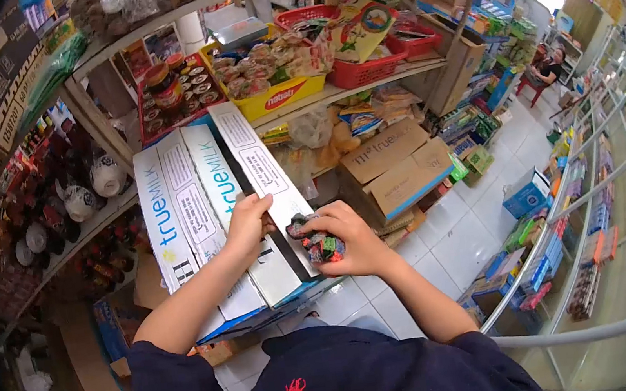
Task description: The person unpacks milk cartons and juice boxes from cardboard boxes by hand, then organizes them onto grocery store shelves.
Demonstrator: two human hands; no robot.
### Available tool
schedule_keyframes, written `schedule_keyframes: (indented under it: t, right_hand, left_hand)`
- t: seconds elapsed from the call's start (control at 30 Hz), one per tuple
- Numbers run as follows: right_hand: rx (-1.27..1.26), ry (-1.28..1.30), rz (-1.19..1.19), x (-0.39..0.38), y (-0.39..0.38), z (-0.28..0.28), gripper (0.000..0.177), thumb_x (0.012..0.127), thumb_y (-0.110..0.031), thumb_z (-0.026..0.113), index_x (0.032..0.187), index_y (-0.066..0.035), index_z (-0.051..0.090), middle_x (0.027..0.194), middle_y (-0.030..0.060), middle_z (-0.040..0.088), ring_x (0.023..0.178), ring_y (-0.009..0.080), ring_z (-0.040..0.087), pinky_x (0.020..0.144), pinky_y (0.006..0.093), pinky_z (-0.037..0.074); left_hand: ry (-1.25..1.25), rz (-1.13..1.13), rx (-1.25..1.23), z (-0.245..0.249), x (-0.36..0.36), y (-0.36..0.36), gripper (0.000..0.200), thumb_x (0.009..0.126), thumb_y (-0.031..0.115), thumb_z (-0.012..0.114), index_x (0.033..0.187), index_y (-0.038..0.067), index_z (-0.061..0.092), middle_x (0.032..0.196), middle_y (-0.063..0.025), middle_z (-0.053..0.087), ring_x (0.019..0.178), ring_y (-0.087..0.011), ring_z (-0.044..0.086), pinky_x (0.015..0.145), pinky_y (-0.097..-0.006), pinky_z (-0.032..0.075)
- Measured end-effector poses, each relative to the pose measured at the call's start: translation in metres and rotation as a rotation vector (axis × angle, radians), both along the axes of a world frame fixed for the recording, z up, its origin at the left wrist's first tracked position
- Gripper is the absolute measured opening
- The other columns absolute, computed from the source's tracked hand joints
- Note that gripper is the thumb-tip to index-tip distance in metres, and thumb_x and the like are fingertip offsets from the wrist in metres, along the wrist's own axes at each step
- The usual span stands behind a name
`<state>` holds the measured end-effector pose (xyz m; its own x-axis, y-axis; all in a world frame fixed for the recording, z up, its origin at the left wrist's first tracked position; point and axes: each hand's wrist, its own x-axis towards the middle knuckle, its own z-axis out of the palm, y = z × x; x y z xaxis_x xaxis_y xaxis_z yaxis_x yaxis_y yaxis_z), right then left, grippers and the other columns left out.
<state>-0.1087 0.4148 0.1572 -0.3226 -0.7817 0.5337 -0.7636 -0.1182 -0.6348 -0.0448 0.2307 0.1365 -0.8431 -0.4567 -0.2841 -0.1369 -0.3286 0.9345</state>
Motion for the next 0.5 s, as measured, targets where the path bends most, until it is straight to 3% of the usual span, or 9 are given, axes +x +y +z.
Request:
schedule_keyframes:
  t: [0.1,0.27,0.4,0.5]
  right_hand:
    - [0.037,0.027,-0.020,-0.020,-0.021,0.000,0.043,0.055,-0.017,0.065,0.097,-0.011,0.057,0.090,0.0097,0.051,0.088,0.0283,0.046,0.081,0.0354,0.038]
    - [-0.105,0.055,-0.040,-0.065,-0.079,-0.012,0.034,0.058,-0.017,0.065,0.091,-0.009,0.058,0.099,0.0147,0.046,0.096,0.0318,0.041,0.085,0.0388,0.035]
    - [-0.110,0.151,0.009,-0.100,-0.132,-0.016,0.033,0.059,-0.020,0.062,0.088,-0.005,0.056,0.099,0.0162,0.046,0.095,0.0332,0.042,0.083,0.0402,0.036]
    - [-0.108,0.144,0.042,-0.122,-0.171,-0.017,0.036,0.059,-0.021,0.061,0.089,-0.003,0.053,0.096,0.0169,0.046,0.091,0.0342,0.042,0.080,0.0413,0.037]
  left_hand:
    - [0.022,-0.014,0.030,0.003,0.004,0.001,0.032,0.091,0.032,0.038,0.084,0.004,0.052,0.058,-0.0052,0.051,0.034,-0.0091,0.038,0.033,-0.0192,0.026]
    - [0.042,0.013,0.128,0.004,0.005,-0.002,0.033,0.091,0.031,0.037,0.081,0.003,0.051,0.055,-0.0074,0.050,0.033,-0.0082,0.034,0.033,-0.0189,0.024]
    - [0.013,0.106,0.205,-0.002,0.005,-0.002,0.035,0.091,0.031,0.038,0.079,0.001,0.051,0.054,-0.0085,0.051,0.034,-0.0087,0.038,0.031,-0.0189,0.024]
    - [0.050,0.013,0.160,0.000,0.009,-0.003,0.039,0.090,0.034,0.039,0.075,-0.001,0.053,0.055,-0.0112,0.054,0.032,-0.0089,0.037,0.030,-0.0192,0.025]
